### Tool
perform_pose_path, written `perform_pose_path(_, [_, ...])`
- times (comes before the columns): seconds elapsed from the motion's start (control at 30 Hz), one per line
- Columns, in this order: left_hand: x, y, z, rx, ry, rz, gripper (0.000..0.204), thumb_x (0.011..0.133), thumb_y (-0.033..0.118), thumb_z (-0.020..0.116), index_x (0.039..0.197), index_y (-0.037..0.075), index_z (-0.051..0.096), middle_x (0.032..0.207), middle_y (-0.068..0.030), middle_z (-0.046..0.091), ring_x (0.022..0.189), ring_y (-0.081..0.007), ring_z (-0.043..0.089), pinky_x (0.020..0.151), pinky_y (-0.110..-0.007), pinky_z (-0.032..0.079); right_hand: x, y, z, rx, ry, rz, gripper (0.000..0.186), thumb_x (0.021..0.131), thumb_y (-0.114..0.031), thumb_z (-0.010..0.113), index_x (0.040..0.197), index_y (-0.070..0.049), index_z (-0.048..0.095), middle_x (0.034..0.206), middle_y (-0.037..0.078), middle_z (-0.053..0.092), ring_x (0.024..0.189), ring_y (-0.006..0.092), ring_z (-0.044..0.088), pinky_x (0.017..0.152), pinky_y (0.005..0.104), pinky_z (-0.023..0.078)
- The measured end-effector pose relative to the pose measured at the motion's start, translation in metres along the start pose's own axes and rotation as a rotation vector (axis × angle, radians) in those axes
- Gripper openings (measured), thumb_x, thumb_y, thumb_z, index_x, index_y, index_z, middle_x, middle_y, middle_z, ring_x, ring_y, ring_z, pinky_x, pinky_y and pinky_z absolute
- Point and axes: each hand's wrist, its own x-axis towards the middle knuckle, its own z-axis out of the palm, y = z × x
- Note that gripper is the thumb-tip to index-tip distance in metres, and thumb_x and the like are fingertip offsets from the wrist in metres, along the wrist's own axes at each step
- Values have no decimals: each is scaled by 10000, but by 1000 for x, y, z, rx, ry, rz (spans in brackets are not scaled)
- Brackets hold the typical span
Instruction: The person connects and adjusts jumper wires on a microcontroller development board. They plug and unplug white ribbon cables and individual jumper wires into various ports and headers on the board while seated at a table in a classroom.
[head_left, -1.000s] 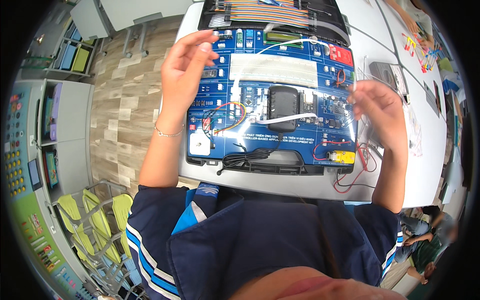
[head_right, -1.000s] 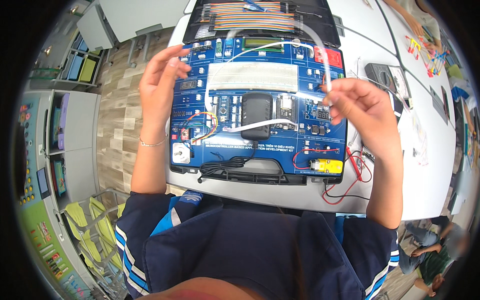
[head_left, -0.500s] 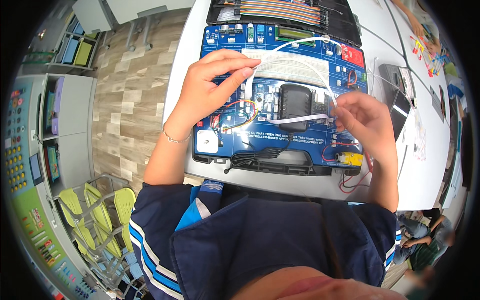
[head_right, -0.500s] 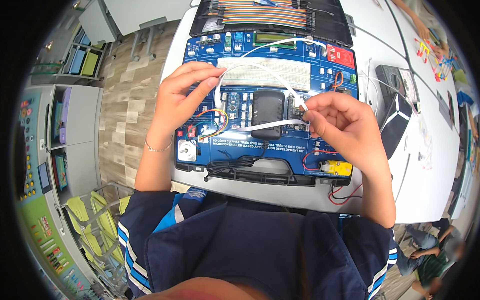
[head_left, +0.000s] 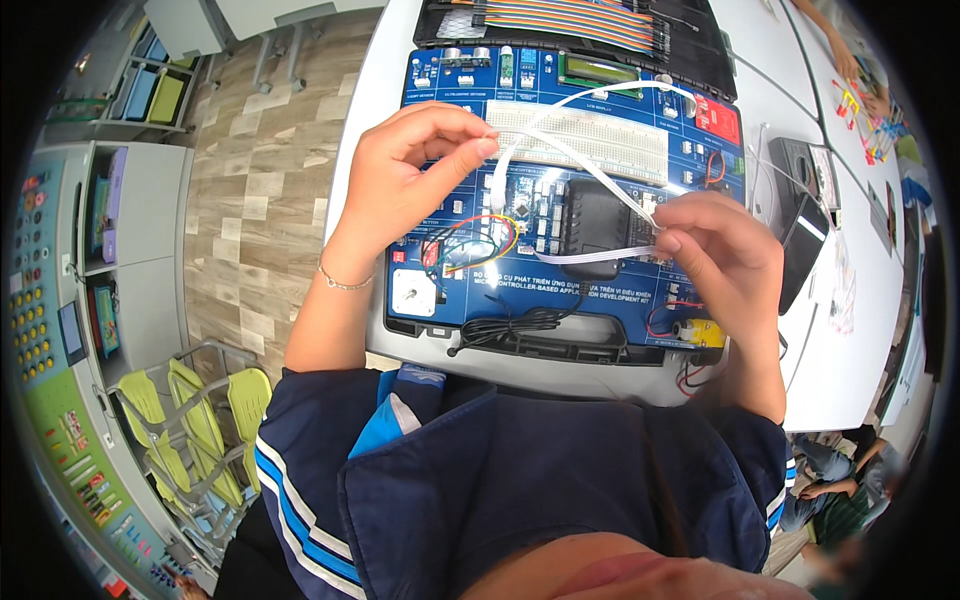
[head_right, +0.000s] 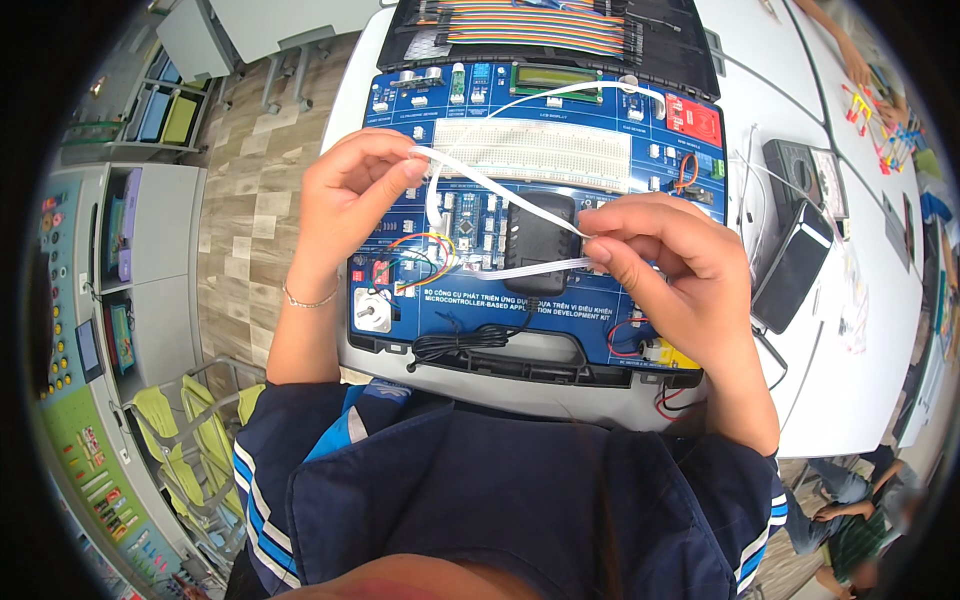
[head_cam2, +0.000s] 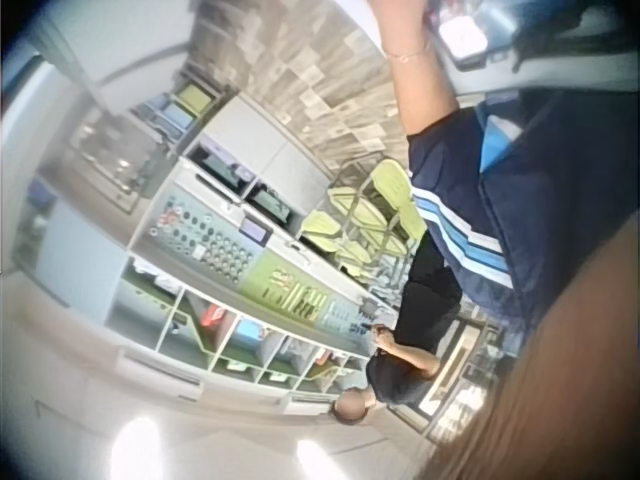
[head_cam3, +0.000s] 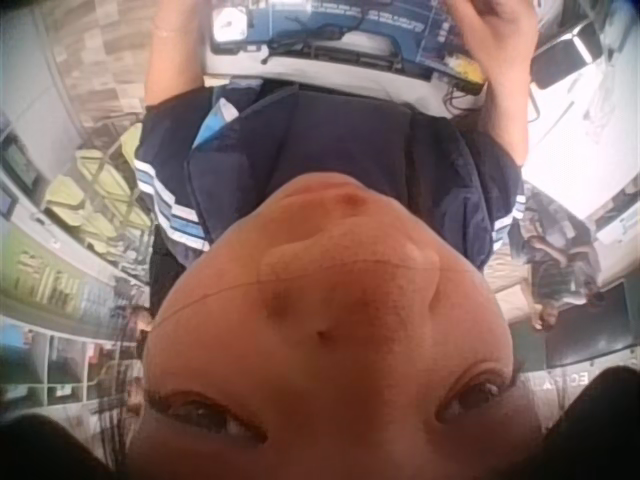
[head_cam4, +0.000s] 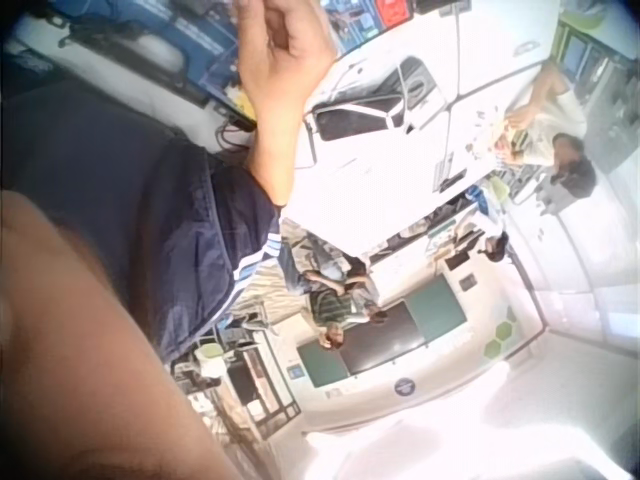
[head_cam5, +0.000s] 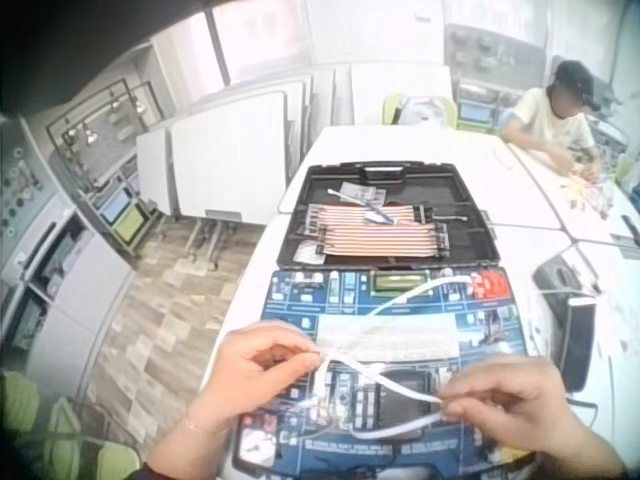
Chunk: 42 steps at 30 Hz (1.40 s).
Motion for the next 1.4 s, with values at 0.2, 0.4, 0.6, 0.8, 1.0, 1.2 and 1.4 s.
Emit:
perform_pose_path(0.2, [10, -5, -13, -11, 170, -18, 192, 982, 59, 677, 1140, -46, 650, 1093, -166, 722, 961, -192, 721, 853, -301, 605, -4, 2, -12, -9, 45, -44, 239, 905, 122, 672, 1140, 85, 687, 1135, 158, 664, 1002, 185, 679, 892, 287, 575])
perform_pose_path(0.4, [25, -14, -16, -319, 223, -93, 189, 1010, 72, 633, 1148, -56, 616, 1109, -212, 712, 995, -242, 728, 894, -340, 622, -36, 1, -38, -21, 166, -11, 194, 955, 89, 614, 1142, 73, 661, 1133, 169, 649, 937, 171, 672, 809, 288, 561])
perform_pose_path(0.6, [42, -21, -18, -546, 83, -125, 160, 1022, 63, 607, 1137, -49, 606, 1132, -224, 703, 1021, -265, 728, 904, -346, 624, -74, 48, -67, 67, 551, 16, 207, 1008, -17, 601, 1188, 73, 649, 1101, 160, 675, 894, 173, 658, 809, 305, 541])
perform_pose_path(0.8, [43, -21, -13, -619, 74, -176, 142, 997, 38, 639, 1127, -19, 633, 1147, -201, 707, 1039, -267, 726, 940, -357, 616, -77, 64, -77, 194, 653, 81, 248, 1023, -75, 607, 1221, 71, 642, 1087, 151, 687, 896, 179, 639, 837, 301, 516])
perform_pose_path(1.0, [44, -18, -12, -630, 29, -164, 140, 989, 29, 647, 1123, -11, 634, 1158, -200, 703, 1062, -277, 719, 942, -365, 613, -84, 72, -81, 206, 674, 116, 255, 1024, -74, 602, 1230, 71, 636, 1088, 157, 688, 906, 183, 642, 839, 302, 516])
perform_pose_path(1.2, [40, -19, -11, -577, -5, -109, 93, 986, 18, 646, 1067, -5, 606, 1156, -186, 676, 1064, -285, 719, 926, -363, 614, -84, 74, -80, 204, 672, 112, 257, 1029, -80, 596, 1231, 75, 633, 1090, 157, 686, 897, 187, 641, 836, 309, 517])
perform_pose_path(1.4, [54, -18, -17, -243, -95, 12, 103, 963, -26, 658, 1005, -4, 566, 1132, -176, 664, 1019, -235, 713, 906, -352, 603, -83, 71, -77, 161, 671, 129, 253, 1029, -79, 595, 1229, 70, 637, 1087, 148, 686, 892, 186, 641, 841, 310, 515])
